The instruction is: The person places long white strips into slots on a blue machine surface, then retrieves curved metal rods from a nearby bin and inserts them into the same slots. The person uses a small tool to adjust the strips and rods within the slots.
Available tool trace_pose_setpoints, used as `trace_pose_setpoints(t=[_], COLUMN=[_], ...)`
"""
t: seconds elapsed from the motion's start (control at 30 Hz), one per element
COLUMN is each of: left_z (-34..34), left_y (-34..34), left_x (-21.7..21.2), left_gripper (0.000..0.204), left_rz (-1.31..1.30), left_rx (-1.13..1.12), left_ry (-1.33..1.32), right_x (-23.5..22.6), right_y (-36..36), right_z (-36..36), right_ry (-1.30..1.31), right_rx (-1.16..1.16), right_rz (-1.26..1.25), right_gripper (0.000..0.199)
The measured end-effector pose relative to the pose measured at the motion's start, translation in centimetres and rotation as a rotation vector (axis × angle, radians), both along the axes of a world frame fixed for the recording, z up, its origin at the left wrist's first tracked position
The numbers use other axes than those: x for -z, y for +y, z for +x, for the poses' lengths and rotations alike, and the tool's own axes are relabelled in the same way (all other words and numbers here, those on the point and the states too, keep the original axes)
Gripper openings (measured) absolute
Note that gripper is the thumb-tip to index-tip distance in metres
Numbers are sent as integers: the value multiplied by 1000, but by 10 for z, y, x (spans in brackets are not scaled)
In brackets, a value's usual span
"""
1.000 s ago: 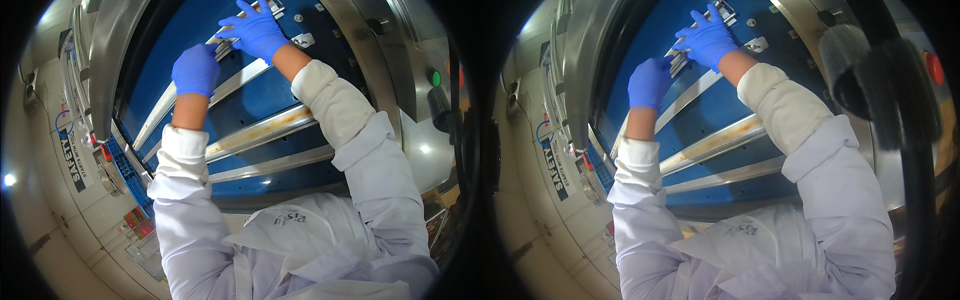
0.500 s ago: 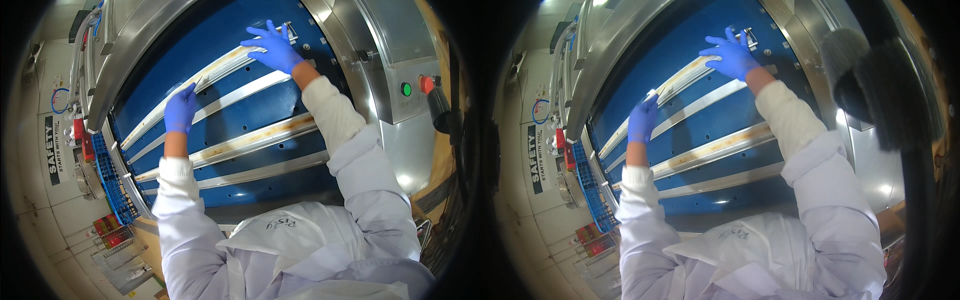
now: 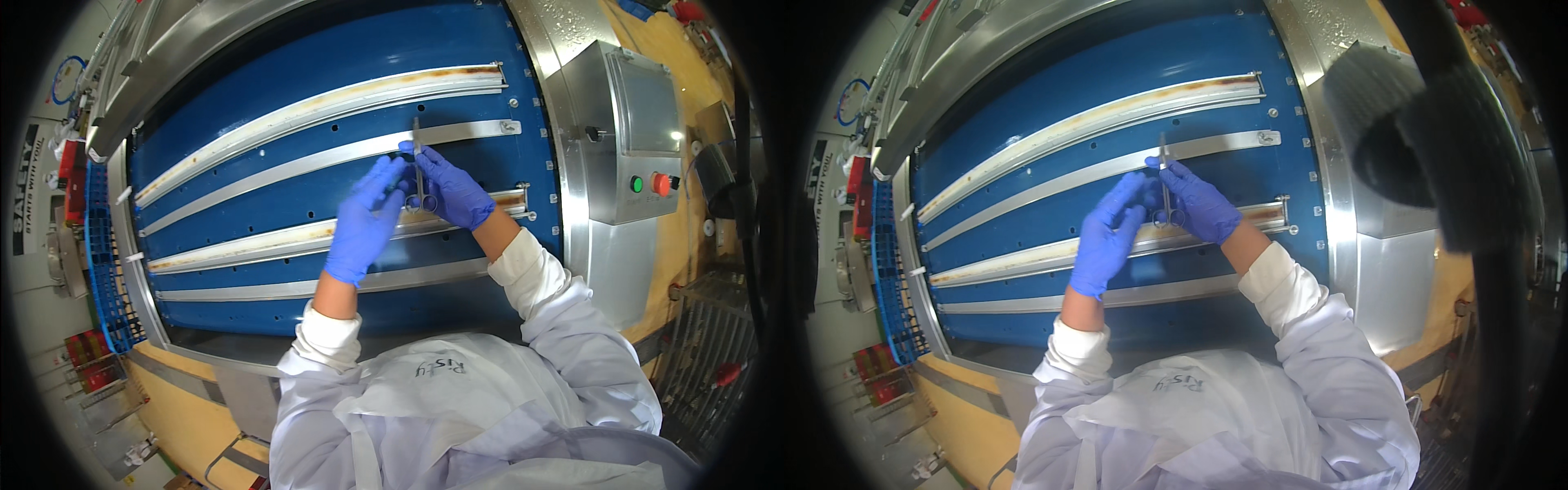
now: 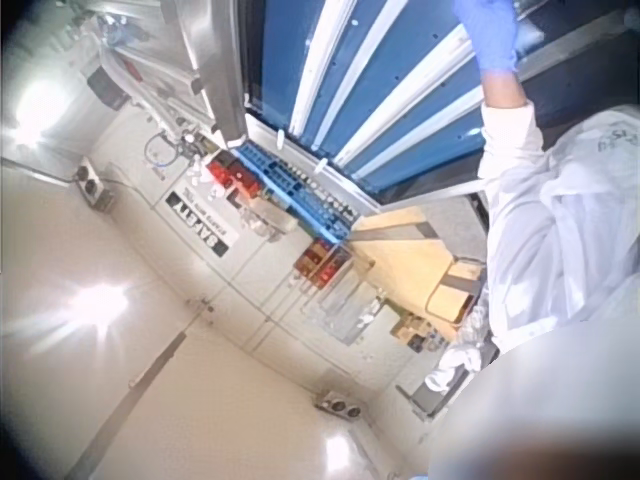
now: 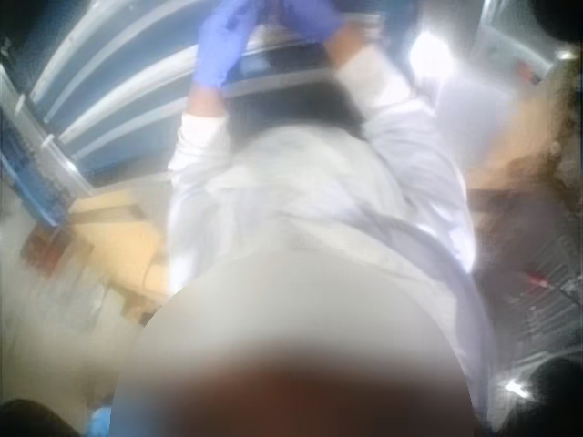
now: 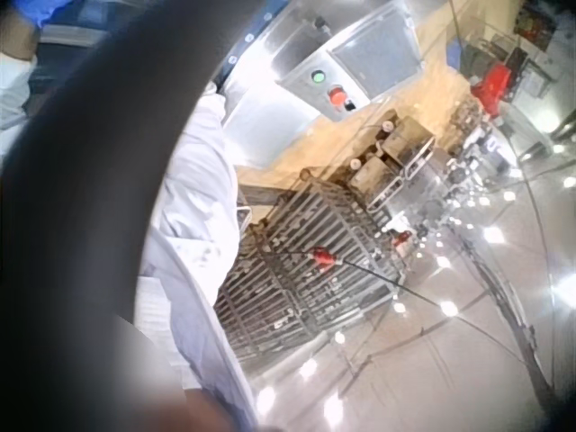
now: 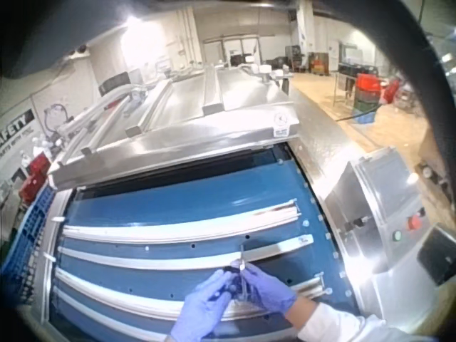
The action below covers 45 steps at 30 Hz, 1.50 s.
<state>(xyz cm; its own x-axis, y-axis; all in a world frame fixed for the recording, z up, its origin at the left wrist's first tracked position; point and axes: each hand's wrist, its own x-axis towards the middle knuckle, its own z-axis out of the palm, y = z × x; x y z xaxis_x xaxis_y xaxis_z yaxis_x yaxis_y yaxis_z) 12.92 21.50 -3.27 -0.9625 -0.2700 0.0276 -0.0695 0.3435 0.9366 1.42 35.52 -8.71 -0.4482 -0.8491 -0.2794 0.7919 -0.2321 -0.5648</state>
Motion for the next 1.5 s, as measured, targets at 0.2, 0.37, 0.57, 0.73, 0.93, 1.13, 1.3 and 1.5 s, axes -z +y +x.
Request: trace_pose_setpoints(t=[0.2, 0.37, 0.57, 0.73, 0.93, 1.13, 1.3, 1.5], left_z=[-27, -70, -90, -90, -90, -91, -91, -92], left_y=[-52, -100, -125, -125, -124, -119, -124, -123], left_x=[24, 51, 81, 91, 94, 92, 96, 94], left_gripper=[31, 40, 61, 63, 65, 67, 69, 69], left_rz=[-300, -850, -1064, -1004, -1020, -1021, -1031, -1029], left_rx=[-46, -234, -341, -351, -415, -429, -433, -434], left_ry=[193, 146, -17, 27, 86, 54, 40, 14], right_x=[-24, -13, -47, -48, -63, -59, -47, -62], right_y=[31, 49, 20, 10, -14, -36, -54, -21], right_z=[-45, -100, -122, -133, -127, -117, -106, -131], right_ry=[229, 1334, 2011, 2215, 2310, 2497, 2493, 2305], right_rx=[235, 223, 77, -55, -318, -429, -370, -405], right_rz=[337, 1098, 1529, 1571, 1706, 1766, 1792, 1772], right_gripper=[46, 22, 20, 22, 20, 14, 12, 19])
